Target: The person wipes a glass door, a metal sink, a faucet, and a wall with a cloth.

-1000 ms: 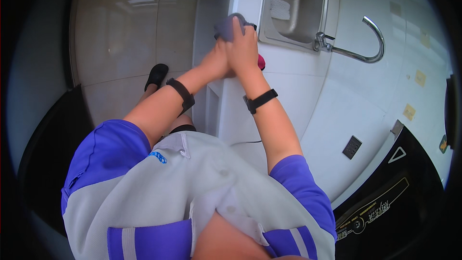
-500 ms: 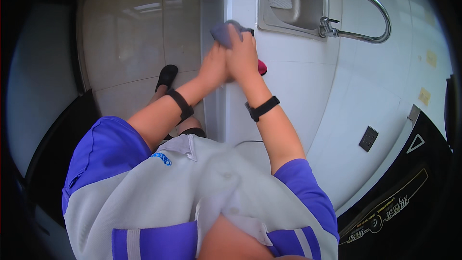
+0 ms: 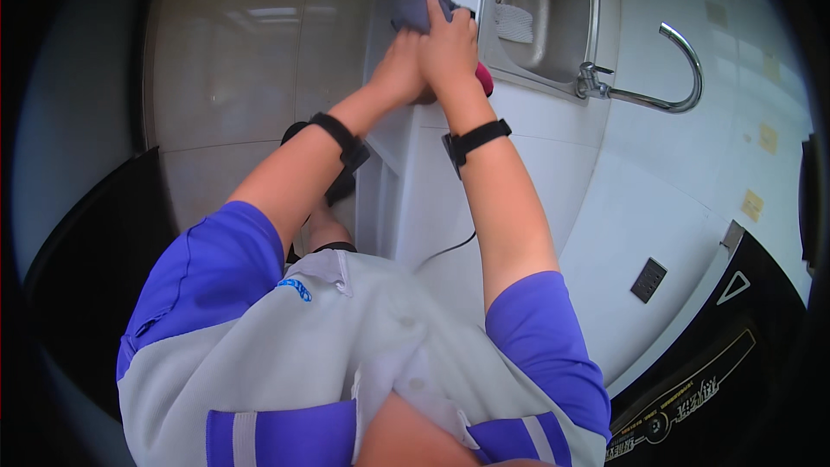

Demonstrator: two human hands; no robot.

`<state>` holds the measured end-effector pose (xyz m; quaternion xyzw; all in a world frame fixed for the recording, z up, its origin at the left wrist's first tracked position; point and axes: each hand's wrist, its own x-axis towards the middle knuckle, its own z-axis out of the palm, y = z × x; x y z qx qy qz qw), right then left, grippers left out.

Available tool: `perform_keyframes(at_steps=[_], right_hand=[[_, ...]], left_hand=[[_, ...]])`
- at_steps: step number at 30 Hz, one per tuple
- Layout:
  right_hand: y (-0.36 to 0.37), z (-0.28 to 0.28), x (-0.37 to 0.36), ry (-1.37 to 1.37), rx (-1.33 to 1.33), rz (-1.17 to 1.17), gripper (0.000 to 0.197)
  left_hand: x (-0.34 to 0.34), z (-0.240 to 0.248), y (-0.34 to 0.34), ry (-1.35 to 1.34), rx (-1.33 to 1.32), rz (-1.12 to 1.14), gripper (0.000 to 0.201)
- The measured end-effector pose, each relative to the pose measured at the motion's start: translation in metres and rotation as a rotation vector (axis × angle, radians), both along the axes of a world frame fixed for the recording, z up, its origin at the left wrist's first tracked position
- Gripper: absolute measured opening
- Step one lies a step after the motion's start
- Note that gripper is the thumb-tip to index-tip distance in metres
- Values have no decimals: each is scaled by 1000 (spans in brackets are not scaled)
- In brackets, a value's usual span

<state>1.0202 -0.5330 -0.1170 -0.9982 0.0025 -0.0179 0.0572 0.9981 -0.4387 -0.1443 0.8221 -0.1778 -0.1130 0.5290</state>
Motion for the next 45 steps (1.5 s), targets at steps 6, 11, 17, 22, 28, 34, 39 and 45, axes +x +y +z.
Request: perform_keyframes(at_steps=[6, 11, 17, 22, 28, 34, 39, 45], right_hand=[[-6, -11, -31, -112, 2, 59, 56], [-8, -8, -124, -27, 175, 98, 64], [-12, 0, -147, 6, 202, 109, 67], [-10, -3, -90, -16, 167, 157, 67], [-5, 0, -13, 106, 11, 240, 71], [-6, -4, 49, 121, -25, 238, 74], [-9, -6, 86, 123, -68, 267, 74], [-21, -17, 138, 103, -136, 300, 71]], left_hand=[[-28, -14, -9, -64, -85, 89, 44], [-126, -22, 3, 27, -16, 69, 53], [-149, -19, 6, -73, -4, -18, 61], [-108, -23, 1, 95, -43, -26, 51], [-29, -3, 5, 194, -195, 13, 37], [24, -6, 1, 211, -255, 108, 38], [57, -11, -3, 43, -268, 143, 33], [101, -63, -33, 22, -288, 103, 41]])
